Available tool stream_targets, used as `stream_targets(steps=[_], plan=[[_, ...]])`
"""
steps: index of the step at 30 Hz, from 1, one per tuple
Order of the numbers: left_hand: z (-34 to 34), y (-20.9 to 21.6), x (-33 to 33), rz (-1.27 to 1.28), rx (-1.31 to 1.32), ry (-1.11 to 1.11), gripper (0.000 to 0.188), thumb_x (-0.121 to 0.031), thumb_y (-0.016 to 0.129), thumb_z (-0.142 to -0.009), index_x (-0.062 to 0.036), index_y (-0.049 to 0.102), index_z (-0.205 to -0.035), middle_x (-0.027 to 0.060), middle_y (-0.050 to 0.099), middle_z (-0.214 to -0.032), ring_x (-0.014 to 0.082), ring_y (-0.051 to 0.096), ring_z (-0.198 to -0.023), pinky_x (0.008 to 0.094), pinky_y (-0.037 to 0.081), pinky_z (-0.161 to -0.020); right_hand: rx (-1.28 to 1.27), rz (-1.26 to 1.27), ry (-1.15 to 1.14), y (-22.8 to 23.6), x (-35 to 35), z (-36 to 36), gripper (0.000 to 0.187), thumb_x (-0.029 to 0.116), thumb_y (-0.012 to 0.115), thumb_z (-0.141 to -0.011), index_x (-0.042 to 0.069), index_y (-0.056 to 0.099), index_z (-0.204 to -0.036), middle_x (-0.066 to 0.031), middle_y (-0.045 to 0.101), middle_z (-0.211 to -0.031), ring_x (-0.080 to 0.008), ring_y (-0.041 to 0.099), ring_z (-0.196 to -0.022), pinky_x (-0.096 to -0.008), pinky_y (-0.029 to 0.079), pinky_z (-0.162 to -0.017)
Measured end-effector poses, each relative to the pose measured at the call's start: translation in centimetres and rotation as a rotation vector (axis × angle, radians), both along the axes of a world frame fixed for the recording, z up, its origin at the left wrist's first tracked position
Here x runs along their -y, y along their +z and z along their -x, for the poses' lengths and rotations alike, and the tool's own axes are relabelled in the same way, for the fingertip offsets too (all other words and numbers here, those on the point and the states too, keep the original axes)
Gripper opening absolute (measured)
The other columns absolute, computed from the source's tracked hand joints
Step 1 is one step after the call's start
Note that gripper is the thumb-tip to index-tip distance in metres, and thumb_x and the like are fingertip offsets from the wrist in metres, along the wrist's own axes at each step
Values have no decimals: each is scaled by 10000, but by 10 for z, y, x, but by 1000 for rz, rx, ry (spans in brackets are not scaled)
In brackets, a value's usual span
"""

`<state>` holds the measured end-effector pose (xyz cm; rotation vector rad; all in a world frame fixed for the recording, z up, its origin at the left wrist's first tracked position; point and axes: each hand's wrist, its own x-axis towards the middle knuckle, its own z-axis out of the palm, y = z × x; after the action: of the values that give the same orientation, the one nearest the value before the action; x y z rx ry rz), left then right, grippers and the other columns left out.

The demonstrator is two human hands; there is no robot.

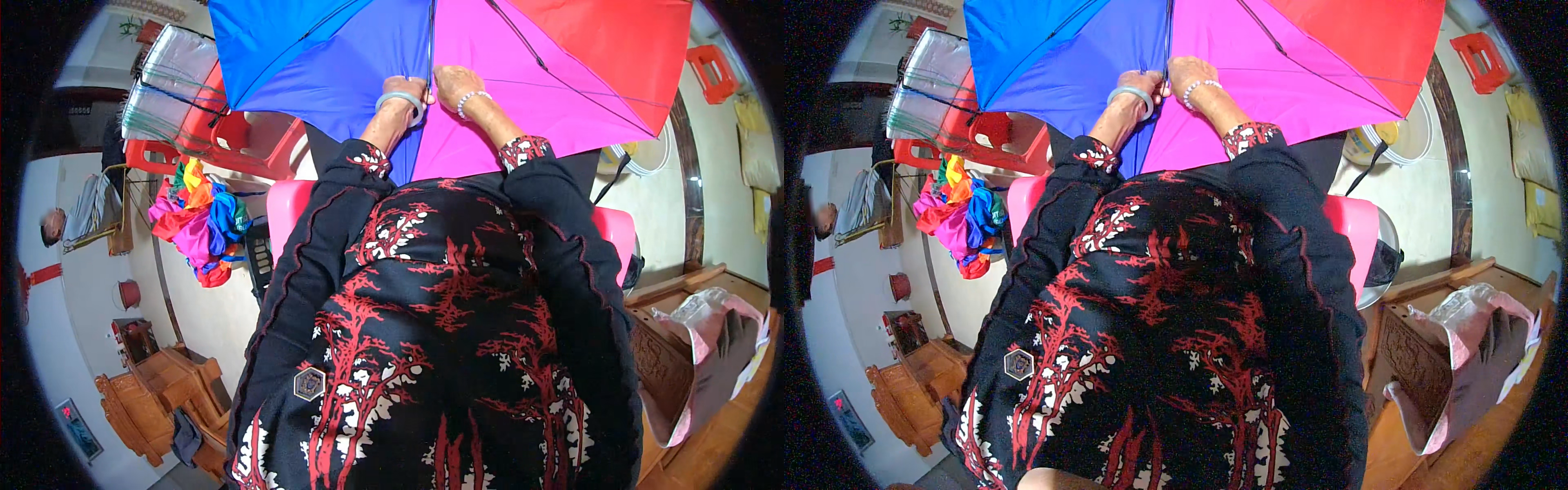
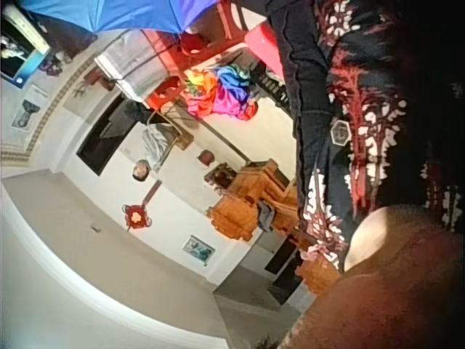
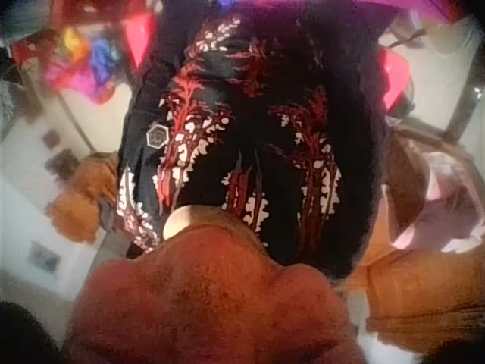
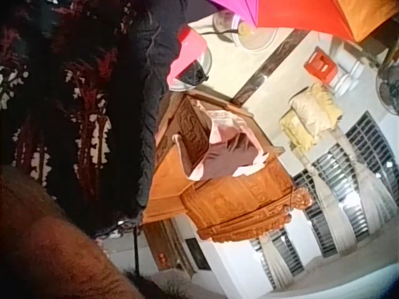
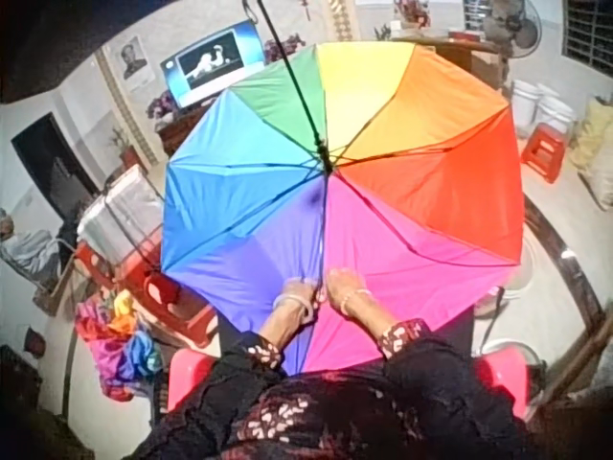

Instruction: The recorder is inspecting a multi-colored umbrella by checking its ribs, fabric, and mechanism.

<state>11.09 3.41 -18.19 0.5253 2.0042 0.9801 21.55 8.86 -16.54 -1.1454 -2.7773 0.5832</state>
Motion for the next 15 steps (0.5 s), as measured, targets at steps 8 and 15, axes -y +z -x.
stream_targets(steps=[8,15], plan=[[-7,11,4,-153,337,199,207,-31,475,-765,53,494,-578,120,494,-480,185,451,-348,268,326,-319,-165,32,-37,-15,-4,7,158,112,508,-710,8,598,-789,-190,579,-840,-312,567,-818,-388,459,-690],[6,2,1,-115,416,100,144,-21,448,-774,64,492,-666,123,493,-490,193,455,-347,290,347,-309,-186,121,-33,-13,-6,10,138,87,511,-696,7,600,-764,-193,580,-821,-324,570,-797,-394,461,-666]])
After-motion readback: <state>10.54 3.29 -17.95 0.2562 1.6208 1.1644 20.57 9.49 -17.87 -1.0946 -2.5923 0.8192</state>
